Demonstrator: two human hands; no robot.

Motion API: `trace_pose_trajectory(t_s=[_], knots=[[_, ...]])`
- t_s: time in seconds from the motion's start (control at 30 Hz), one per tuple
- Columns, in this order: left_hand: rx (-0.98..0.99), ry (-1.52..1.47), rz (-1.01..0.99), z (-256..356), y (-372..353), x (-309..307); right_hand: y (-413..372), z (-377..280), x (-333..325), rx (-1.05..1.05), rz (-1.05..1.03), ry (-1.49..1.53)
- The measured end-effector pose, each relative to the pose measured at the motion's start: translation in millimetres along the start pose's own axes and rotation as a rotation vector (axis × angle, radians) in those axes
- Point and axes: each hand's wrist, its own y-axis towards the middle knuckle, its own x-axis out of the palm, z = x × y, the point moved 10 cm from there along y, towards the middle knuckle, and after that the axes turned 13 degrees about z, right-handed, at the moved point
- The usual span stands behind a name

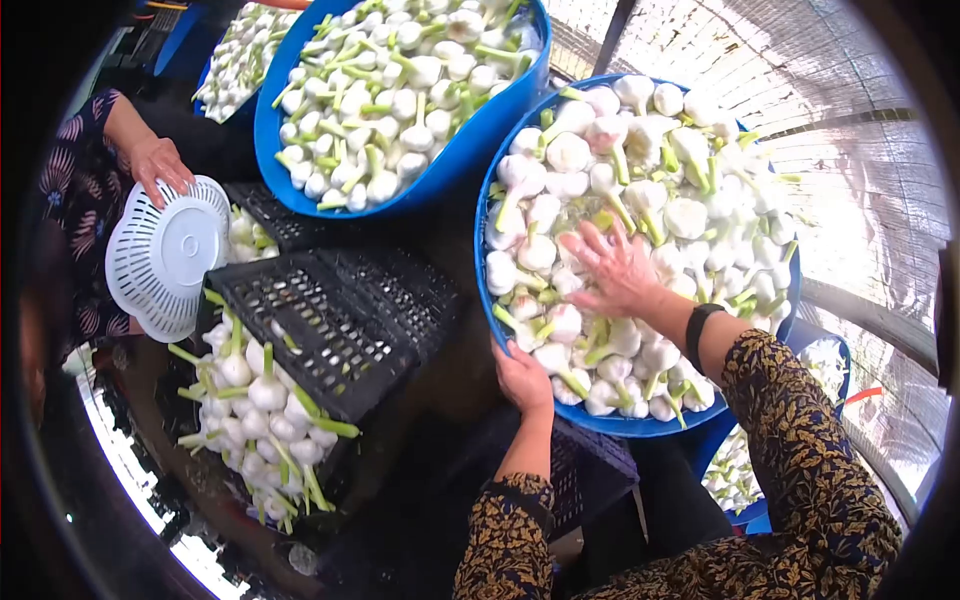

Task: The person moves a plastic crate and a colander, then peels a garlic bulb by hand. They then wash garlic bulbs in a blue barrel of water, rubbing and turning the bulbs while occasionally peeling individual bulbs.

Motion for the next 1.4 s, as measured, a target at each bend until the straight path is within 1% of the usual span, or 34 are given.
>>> trace_pose_trajectory(t_s=[0.03,0.07,0.13,0.2,0.27,0.3,0.33,0.4,0.47,0.53,0.57,0.63,0.67,0.73,0.77,0.87,0.93,1.0,1.07,1.17,1.2,1.23,1.27,1.33,1.37,1.4], knots=[[0.028,-0.012,0.007,1.0,-1.0,1.1,2.1,0.3,-1.0,-0.012,-0.058,-0.022],[0.026,-0.008,-0.011,6.1,1.8,3.1,11.1,3.8,7.5,0.0,-0.071,-0.022],[-0.042,0.059,-0.037,2.3,2.7,0.9,18.9,14.7,35.6,0.029,-0.119,0.269],[-0.033,0.061,-0.036,4.8,2.6,-1.3,22.7,16.3,47.6,-0.048,0.052,0.298],[-0.009,0.042,-0.02,7.1,0.4,-2.9,17.2,15.4,33.2,0.003,-0.106,0.203],[-0.017,0.036,-0.026,6.1,-0.5,-2.3,10.8,12.4,10.8,0.012,-0.108,0.232],[-0.024,0.036,-0.026,2.7,-0.3,-2.0,7.9,9.1,-5.0,-0.052,-0.021,0.224],[-0.02,0.038,-0.037,2.2,-0.7,-1.6,3.0,26.3,-25.4,-0.054,-0.142,0.437],[-0.048,0.064,-0.055,0.4,-1.0,-1.4,18.9,87.1,-74.9,0.174,0.085,0.408],[-0.021,0.077,-0.04,0.3,0.3,-1.9,50.9,137.7,-96.9,0.104,0.499,0.138],[-0.036,0.075,-0.043,0.1,-0.2,-1.9,62.3,140.8,-84.4,0.103,0.503,0.156],[-0.086,0.051,-0.064,3.9,-0.7,-0.9,71.4,148.4,-71.4,0.234,0.657,-0.081],[-0.096,0.066,-0.064,3.7,-2.9,-6.3,63.7,141.7,-61.1,0.232,0.642,-0.07],[-0.099,0.075,-0.067,9.6,-1.7,-1.9,46.8,143.2,-34.1,0.302,0.423,0.037],[-0.049,0.056,-0.051,11.3,-0.1,-2.1,37.3,137.1,-31.3,0.263,0.456,0.021],[-0.043,0.067,-0.042,5.2,-1.6,0.0,38.3,141.0,-15.7,0.272,0.48,0.007],[-0.019,0.026,-0.04,8.1,1.5,5.8,50.3,145.0,-7.5,0.287,0.393,-0.051],[-0.076,0.034,-0.072,1.5,-2.4,1.0,47.0,145.5,-7.7,0.281,0.376,0.009],[-0.083,0.011,-0.064,3.1,-0.1,3.6,35.9,139.3,-5.8,0.258,0.257,-0.055],[0.032,0.023,-0.025,5.4,0.4,-2.4,1.7,127.4,-4.7,0.312,0.184,0.042],[0.01,0.101,-0.007,0.4,-0.5,-3.2,-3.3,129.5,1.3,0.337,0.148,0.102],[0.025,0.079,-0.008,2.8,-1.5,-2.1,-0.3,128.9,5.8,0.281,0.335,0.025],[0.052,0.057,-0.011,6.3,0.2,-2.5,3.0,128.6,7.1,0.299,0.342,0.023],[0.052,0.064,0.001,-3.8,7.0,1.1,17.1,130.5,13.6,0.311,0.187,0.109],[0.033,0.091,0.001,-5.2,3.0,-0.9,14.1,129.4,6.1,0.306,0.194,0.169],[0.04,0.076,-0.009,-1.9,-0.9,-1.7,8.3,131.1,5.1,0.359,0.143,0.315]])
